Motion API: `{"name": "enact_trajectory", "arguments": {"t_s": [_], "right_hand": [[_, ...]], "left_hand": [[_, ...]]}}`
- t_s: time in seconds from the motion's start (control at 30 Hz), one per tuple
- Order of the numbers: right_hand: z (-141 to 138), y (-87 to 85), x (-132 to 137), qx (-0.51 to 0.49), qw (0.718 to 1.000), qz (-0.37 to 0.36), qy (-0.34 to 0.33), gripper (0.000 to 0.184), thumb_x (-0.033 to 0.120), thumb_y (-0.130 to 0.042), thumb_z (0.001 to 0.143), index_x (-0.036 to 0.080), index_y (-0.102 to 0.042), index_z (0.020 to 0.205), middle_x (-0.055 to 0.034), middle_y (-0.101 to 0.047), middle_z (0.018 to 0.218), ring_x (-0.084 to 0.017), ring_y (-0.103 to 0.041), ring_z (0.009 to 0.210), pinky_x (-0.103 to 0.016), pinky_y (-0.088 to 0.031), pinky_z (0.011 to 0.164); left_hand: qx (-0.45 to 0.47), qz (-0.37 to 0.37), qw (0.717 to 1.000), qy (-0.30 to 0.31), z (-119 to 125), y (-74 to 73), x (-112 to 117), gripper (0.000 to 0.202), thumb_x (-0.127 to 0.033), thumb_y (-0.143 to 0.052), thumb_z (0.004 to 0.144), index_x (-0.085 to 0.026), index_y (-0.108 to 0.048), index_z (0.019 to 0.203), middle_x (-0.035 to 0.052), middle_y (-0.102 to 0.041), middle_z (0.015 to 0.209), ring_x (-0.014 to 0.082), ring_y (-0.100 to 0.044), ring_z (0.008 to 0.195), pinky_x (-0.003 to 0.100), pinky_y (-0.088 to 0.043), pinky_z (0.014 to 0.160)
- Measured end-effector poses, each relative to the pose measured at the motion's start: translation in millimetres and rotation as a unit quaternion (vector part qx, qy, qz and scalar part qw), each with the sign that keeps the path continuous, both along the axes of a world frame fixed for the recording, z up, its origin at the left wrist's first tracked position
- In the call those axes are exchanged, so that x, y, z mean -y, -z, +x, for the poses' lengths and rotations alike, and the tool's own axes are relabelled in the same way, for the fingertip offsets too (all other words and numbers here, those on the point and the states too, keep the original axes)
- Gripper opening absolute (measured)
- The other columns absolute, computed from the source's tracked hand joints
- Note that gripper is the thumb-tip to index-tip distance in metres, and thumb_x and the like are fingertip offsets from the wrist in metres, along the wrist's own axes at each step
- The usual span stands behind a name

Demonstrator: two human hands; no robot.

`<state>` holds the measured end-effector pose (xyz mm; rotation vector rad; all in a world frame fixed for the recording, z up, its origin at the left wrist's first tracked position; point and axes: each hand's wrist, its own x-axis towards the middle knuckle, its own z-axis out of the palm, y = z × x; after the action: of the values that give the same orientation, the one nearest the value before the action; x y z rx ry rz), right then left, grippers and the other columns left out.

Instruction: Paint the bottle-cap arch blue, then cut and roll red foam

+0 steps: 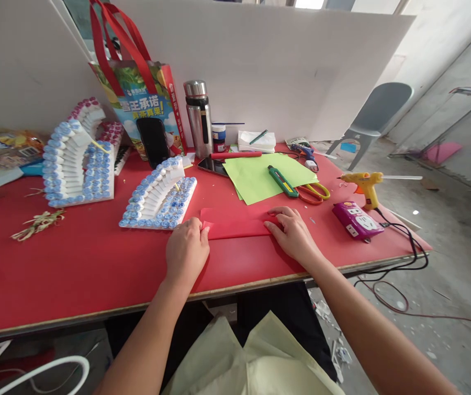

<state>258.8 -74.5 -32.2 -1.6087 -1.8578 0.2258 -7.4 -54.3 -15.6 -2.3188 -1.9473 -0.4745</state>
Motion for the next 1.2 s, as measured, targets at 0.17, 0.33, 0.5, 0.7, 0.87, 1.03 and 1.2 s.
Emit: {"name": "enact_trajectory", "arguments": {"t_s": [0.17,0.33,0.5,0.7,0.87,1.03,1.2], "right_hand": [[-1.6,-1.3,0.4,0.035,0.999,0.004,0.013,0.033,0.033,-0.054,0.096,0.023,-0.051,0.065,-0.0128,-0.065,0.119,-0.030,-0.057,0.108,-0.048,-0.046,0.095],[-2.0,-1.1,-0.1,0.058,0.998,0.004,0.018,0.030,0.034,-0.054,0.097,0.021,-0.054,0.069,-0.0139,-0.065,0.118,-0.031,-0.056,0.109,-0.048,-0.046,0.096],[-2.8,-1.7,-0.2,0.068,0.997,-0.003,0.022,0.028,0.033,-0.053,0.097,0.020,-0.056,0.072,-0.0144,-0.064,0.119,-0.031,-0.056,0.110,-0.047,-0.046,0.097],[-3.5,-3.7,-0.7,0.074,0.997,-0.009,0.024,0.030,0.035,-0.051,0.098,0.021,-0.059,0.073,-0.0142,-0.063,0.120,-0.031,-0.056,0.109,-0.047,-0.046,0.095],[-4.4,-4.0,-0.8,0.093,0.995,-0.015,0.036,0.030,0.036,-0.053,0.097,0.021,-0.058,0.071,-0.0137,-0.062,0.122,-0.031,-0.055,0.108,-0.048,-0.045,0.094],[-5.3,-3.3,-0.8,0.110,0.992,-0.025,0.050,0.032,0.037,-0.054,0.096,0.021,-0.056,0.069,-0.0128,-0.062,0.123,-0.031,-0.054,0.105,-0.047,-0.045,0.091],[-5.0,-1.4,-0.6,0.119,0.991,-0.025,0.055,0.031,0.039,-0.052,0.097,0.021,-0.056,0.072,-0.0131,-0.061,0.123,-0.032,-0.053,0.106,-0.048,-0.045,0.090]], "left_hand": [[-0.007,0.001,1.000,0.001,0.8,-1.3,1.7,0.014,-0.027,-0.049,0.096,-0.020,-0.051,0.085,0.0077,-0.064,0.080,0.0277,-0.063,0.081,0.034,-0.041,0.066],[-0.003,0.001,1.000,0.007,0.6,-1.8,2.3,0.013,-0.026,-0.048,0.096,-0.020,-0.051,0.085,0.0083,-0.065,0.080,0.0280,-0.063,0.082,0.034,-0.042,0.067],[-0.003,0.002,1.000,0.008,1.7,-2.3,2.7,0.013,-0.025,-0.047,0.096,-0.020,-0.051,0.084,0.0086,-0.065,0.081,0.0278,-0.063,0.081,0.034,-0.043,0.066],[-0.007,0.008,1.000,0.015,1.4,-1.6,2.7,0.014,-0.024,-0.045,0.096,-0.020,-0.050,0.084,0.0093,-0.064,0.080,0.0281,-0.062,0.081,0.035,-0.045,0.069],[-0.012,0.012,1.000,0.018,1.1,-0.7,2.9,0.013,-0.023,-0.045,0.097,-0.020,-0.050,0.084,0.0097,-0.063,0.080,0.0279,-0.061,0.080,0.036,-0.045,0.071],[-0.021,0.012,1.000,0.015,1.6,1.0,4.4,0.013,-0.023,-0.045,0.097,-0.020,-0.050,0.086,0.0102,-0.063,0.081,0.0285,-0.061,0.082,0.036,-0.045,0.071],[-0.019,0.006,1.000,0.004,2.7,-0.6,5.8,0.012,-0.024,-0.045,0.097,-0.020,-0.049,0.087,0.0097,-0.063,0.082,0.0288,-0.061,0.084,0.036,-0.044,0.070]]}}
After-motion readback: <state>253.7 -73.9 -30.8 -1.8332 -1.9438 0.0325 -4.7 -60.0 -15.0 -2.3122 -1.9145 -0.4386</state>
